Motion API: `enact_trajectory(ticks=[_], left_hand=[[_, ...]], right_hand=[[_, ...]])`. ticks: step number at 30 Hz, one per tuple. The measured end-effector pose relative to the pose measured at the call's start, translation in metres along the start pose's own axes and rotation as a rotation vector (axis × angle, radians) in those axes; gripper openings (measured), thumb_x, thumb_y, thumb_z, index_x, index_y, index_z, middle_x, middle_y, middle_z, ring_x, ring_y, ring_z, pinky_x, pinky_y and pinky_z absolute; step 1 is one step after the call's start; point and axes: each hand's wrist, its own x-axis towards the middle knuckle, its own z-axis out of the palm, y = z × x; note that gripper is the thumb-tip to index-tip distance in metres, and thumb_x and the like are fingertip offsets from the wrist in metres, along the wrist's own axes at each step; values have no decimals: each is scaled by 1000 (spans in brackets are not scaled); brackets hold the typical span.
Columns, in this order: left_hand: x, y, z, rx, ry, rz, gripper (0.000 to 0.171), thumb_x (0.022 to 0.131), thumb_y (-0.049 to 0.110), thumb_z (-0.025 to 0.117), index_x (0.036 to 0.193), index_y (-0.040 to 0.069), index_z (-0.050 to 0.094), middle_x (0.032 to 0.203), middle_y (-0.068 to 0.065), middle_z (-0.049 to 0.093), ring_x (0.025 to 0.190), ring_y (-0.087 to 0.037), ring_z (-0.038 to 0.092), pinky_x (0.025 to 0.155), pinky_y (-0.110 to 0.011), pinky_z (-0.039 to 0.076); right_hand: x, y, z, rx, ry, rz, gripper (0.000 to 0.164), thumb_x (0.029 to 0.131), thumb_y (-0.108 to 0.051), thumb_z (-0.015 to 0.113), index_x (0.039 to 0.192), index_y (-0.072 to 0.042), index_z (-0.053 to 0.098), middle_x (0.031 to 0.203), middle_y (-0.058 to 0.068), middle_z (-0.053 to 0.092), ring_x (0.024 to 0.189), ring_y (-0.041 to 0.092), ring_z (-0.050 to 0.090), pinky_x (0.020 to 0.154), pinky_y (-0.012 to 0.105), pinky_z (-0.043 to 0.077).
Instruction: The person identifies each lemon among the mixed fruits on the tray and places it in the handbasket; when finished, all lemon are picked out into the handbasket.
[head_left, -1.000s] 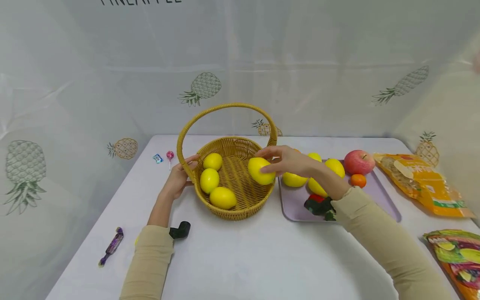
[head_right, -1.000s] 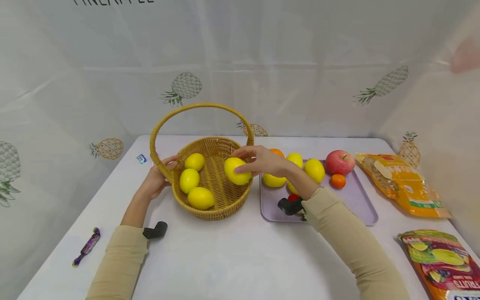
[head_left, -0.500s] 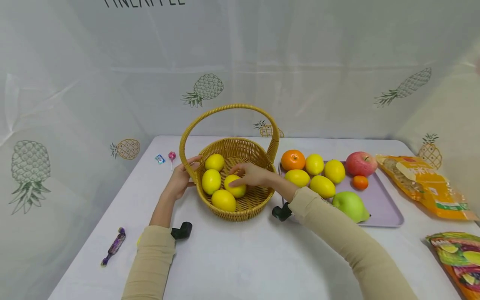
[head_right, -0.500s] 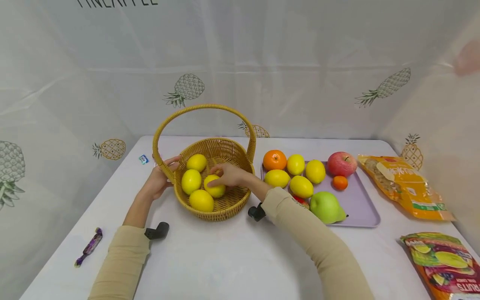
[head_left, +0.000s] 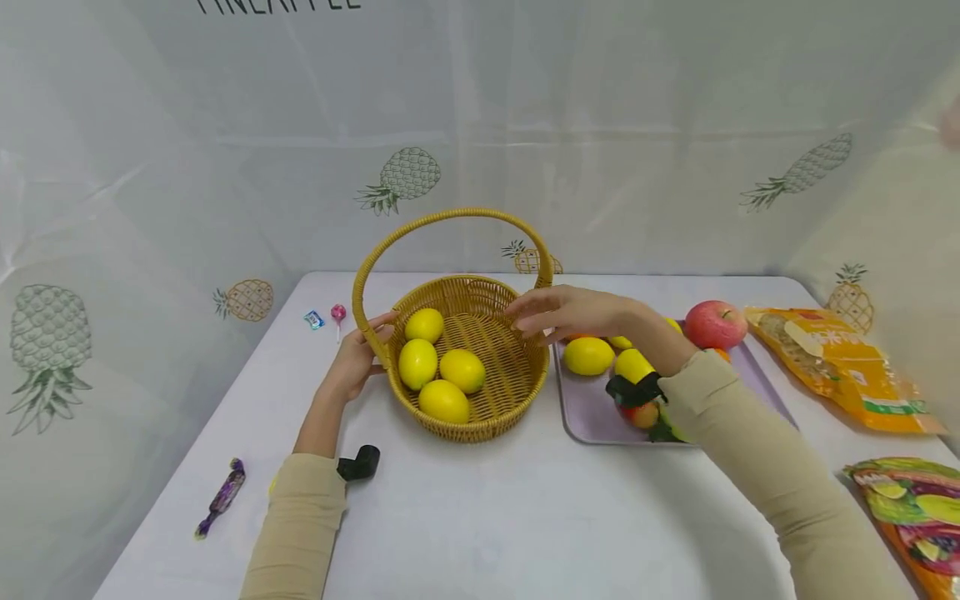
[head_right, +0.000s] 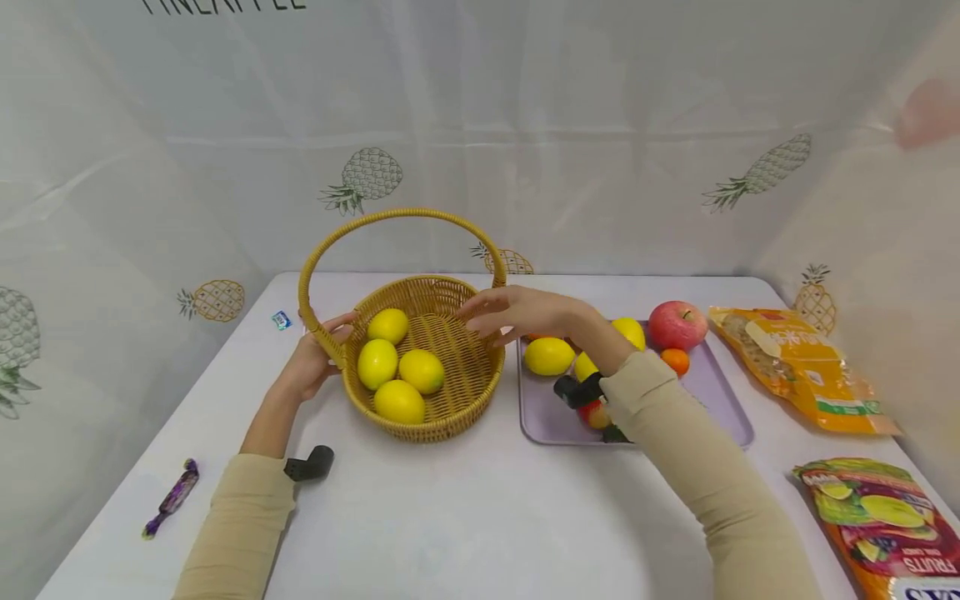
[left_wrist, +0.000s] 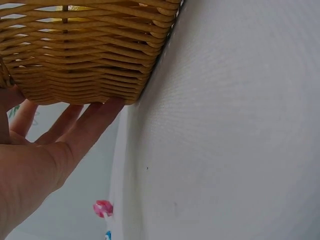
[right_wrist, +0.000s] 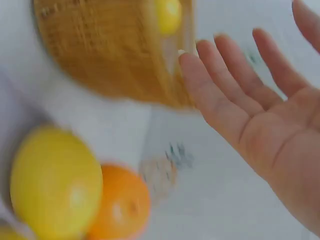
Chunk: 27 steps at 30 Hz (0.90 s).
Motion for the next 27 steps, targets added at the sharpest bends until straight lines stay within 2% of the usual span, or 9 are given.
enact_trajectory(ticks=[3,6,10,15,19,22,27], left_hand=[[0,0,0,-1,-2,5,47,105,24,44,149,11,39,148,-19,37,128,-38,41,92,-53,48],[0,0,1,-2,-2,8,47,104,24,45,149,11,38,148,-19,37,128,-38,41,91,-53,48],[0,-1,0,-2,2,8,47,104,24,45,149,10,38,148,-19,37,128,-38,41,91,-53,48],[0,-1,0,5,-1,6,47,105,24,44,149,10,38,148,-19,37,128,-38,41,89,-50,50],[0,-2,0,10,3,11,46,105,21,43,149,9,39,147,-19,38,125,-37,43,85,-45,52],[1,-2,0,17,5,18,45,105,19,42,149,9,38,147,-20,38,125,-37,43,85,-46,52],[1,-4,0,14,2,19,45,105,20,42,149,9,38,147,-19,38,126,-37,43,88,-51,50]], right_hand=[[-28,9,-23,-58,77,-9,52,99,-29,57,144,-9,41,145,15,43,128,34,44,102,47,41],[-54,26,-43,-72,200,15,54,99,-30,57,146,-11,39,146,15,42,130,35,42,105,53,36],[-85,58,-65,-8,342,83,58,99,-31,56,149,-12,32,151,16,34,135,37,33,107,58,28],[-116,98,-82,44,446,137,64,100,-34,53,151,-8,23,153,23,23,136,44,26,108,59,23],[-127,116,-85,7,477,197,68,100,-42,51,151,-8,22,153,24,23,135,44,29,108,55,25],[-128,124,-83,-14,463,200,68,100,-41,51,151,-6,23,152,27,24,133,43,33,106,53,30],[-121,126,-73,-174,457,209,69,95,-41,59,148,-4,33,148,29,31,127,44,40,100,55,40]])
